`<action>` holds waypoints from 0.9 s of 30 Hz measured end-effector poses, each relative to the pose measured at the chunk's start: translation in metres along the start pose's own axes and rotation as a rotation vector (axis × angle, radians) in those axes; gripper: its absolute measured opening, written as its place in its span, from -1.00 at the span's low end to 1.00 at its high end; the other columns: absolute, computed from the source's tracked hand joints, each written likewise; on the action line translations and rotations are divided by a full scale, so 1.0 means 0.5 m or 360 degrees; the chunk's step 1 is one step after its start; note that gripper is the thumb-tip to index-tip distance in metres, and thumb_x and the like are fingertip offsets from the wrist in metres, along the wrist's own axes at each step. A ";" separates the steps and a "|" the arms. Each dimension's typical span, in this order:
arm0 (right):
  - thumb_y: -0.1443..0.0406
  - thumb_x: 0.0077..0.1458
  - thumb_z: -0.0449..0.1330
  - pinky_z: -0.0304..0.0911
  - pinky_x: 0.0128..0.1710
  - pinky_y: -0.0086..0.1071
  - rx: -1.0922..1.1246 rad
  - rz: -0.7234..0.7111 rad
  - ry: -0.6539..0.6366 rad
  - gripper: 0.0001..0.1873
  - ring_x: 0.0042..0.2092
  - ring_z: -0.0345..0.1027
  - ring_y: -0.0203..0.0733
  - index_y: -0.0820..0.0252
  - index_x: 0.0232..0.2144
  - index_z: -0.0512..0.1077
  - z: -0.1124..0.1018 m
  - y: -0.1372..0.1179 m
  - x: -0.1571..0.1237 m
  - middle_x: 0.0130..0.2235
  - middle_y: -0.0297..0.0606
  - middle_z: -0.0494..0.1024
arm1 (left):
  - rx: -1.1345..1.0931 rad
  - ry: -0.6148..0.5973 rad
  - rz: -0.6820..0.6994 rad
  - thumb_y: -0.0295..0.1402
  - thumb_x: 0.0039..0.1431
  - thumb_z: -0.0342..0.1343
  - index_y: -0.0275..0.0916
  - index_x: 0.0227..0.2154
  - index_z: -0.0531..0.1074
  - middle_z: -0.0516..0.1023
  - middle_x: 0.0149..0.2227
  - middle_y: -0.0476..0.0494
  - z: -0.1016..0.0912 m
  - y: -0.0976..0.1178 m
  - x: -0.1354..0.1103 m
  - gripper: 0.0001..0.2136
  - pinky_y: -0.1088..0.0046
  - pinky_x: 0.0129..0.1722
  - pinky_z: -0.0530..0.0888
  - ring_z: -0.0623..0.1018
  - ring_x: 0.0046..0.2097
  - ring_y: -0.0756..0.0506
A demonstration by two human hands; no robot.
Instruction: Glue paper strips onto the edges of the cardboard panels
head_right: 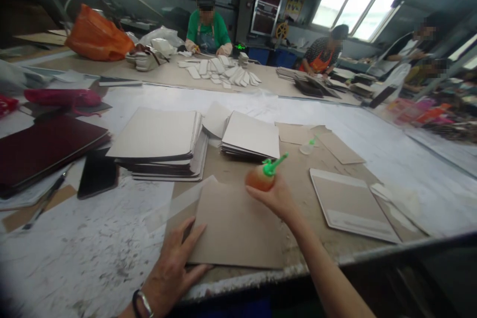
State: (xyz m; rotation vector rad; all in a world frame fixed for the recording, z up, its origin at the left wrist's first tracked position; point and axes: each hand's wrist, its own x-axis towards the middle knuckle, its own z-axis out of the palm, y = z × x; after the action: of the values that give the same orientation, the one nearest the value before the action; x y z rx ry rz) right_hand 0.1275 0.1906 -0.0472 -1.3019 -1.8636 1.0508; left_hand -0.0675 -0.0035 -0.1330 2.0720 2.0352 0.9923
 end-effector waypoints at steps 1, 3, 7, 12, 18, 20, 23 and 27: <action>0.13 -0.28 0.35 0.26 -0.14 -0.20 0.0047 -0.0042 -0.0137 -0.37 -0.21 0.35 -0.10 0.18 -0.15 0.22 0.023 -0.004 0.018 -0.23 -0.23 0.43 | 0.0014 -0.0004 0.0023 -0.34 -0.08 0.17 -0.19 0.08 0.14 0.19 0.09 -0.35 -0.003 0.001 0.001 -0.40 0.06 -0.01 0.36 0.27 0.09 -0.29; 0.15 -0.28 0.35 0.25 -0.13 -0.21 0.0097 -0.0105 -0.0351 -0.37 -0.21 0.33 -0.14 0.18 -0.16 0.20 0.068 -0.005 0.051 -0.24 -0.27 0.42 | 0.0048 -0.0016 0.0056 -0.34 -0.12 0.20 -0.21 0.08 0.13 0.19 0.08 -0.37 -0.009 0.004 0.004 -0.36 0.08 -0.02 0.38 0.28 0.09 -0.29; 0.16 -0.27 0.35 0.24 -0.16 -0.27 0.0210 -0.0091 -0.0601 -0.40 -0.22 0.30 -0.18 0.19 -0.19 0.20 0.130 -0.012 0.085 -0.26 -0.29 0.40 | 0.0094 -0.0052 0.0052 -0.36 -0.22 0.28 -0.25 0.08 0.10 0.18 0.08 -0.40 -0.016 0.009 0.010 -0.26 0.08 -0.03 0.40 0.27 0.08 -0.30; 0.16 -0.21 0.32 0.24 -0.21 -0.30 0.0298 -0.0043 -0.0766 -0.47 -0.26 0.30 -0.20 0.22 -0.21 0.23 0.147 -0.041 0.079 -0.29 -0.30 0.40 | 0.0072 -0.0093 0.0023 -0.40 -0.27 0.30 -0.25 0.09 0.07 0.16 0.09 -0.40 -0.016 0.011 0.014 -0.21 0.06 -0.03 0.40 0.25 0.09 -0.30; 0.16 -0.21 0.33 0.24 -0.22 -0.33 0.0190 -0.0056 -0.0902 -0.43 -0.25 0.29 -0.20 0.20 -0.16 0.22 0.150 -0.056 0.062 -0.26 -0.30 0.41 | 0.0041 -0.0123 0.0013 -0.34 -0.33 0.33 -0.25 0.10 0.07 0.14 0.11 -0.41 -0.020 0.012 0.016 -0.15 0.04 -0.03 0.39 0.23 0.10 -0.32; 0.16 -0.23 0.33 0.24 -0.22 -0.33 0.0114 -0.0081 -0.0896 -0.41 -0.24 0.29 -0.19 0.21 -0.15 0.22 0.151 -0.057 0.062 -0.26 -0.29 0.41 | 0.0034 -0.0110 0.0015 -0.34 -0.34 0.34 -0.25 0.09 0.07 0.14 0.11 -0.42 -0.018 0.010 0.017 -0.15 0.04 -0.03 0.39 0.23 0.10 -0.33; 0.15 -0.24 0.32 0.23 -0.20 -0.31 -0.0040 -0.0122 -0.0738 -0.41 -0.23 0.29 -0.16 0.22 -0.16 0.22 0.142 -0.061 0.059 -0.26 -0.27 0.41 | 0.0030 -0.0083 0.0013 -0.32 -0.34 0.35 -0.26 0.09 0.09 0.15 0.11 -0.42 -0.013 0.007 0.016 -0.15 0.03 -0.03 0.38 0.23 0.10 -0.33; 0.15 -0.23 0.30 0.21 -0.18 -0.30 -0.0284 -0.0169 -0.0491 -0.44 -0.23 0.30 -0.17 0.19 -0.17 0.21 0.101 -0.089 0.024 -0.24 -0.30 0.39 | -0.0053 -0.0025 0.0032 -0.14 -0.29 0.30 -0.28 0.07 0.14 0.17 0.10 -0.44 -0.021 0.012 0.014 -0.20 -0.02 -0.04 0.36 0.23 0.09 -0.36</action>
State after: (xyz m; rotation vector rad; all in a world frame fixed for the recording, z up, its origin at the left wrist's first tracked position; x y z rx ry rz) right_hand 0.0613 0.1803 -0.0323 -1.1737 -2.2758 1.0988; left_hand -0.0681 -0.0019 -0.1193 2.0809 1.9808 1.0025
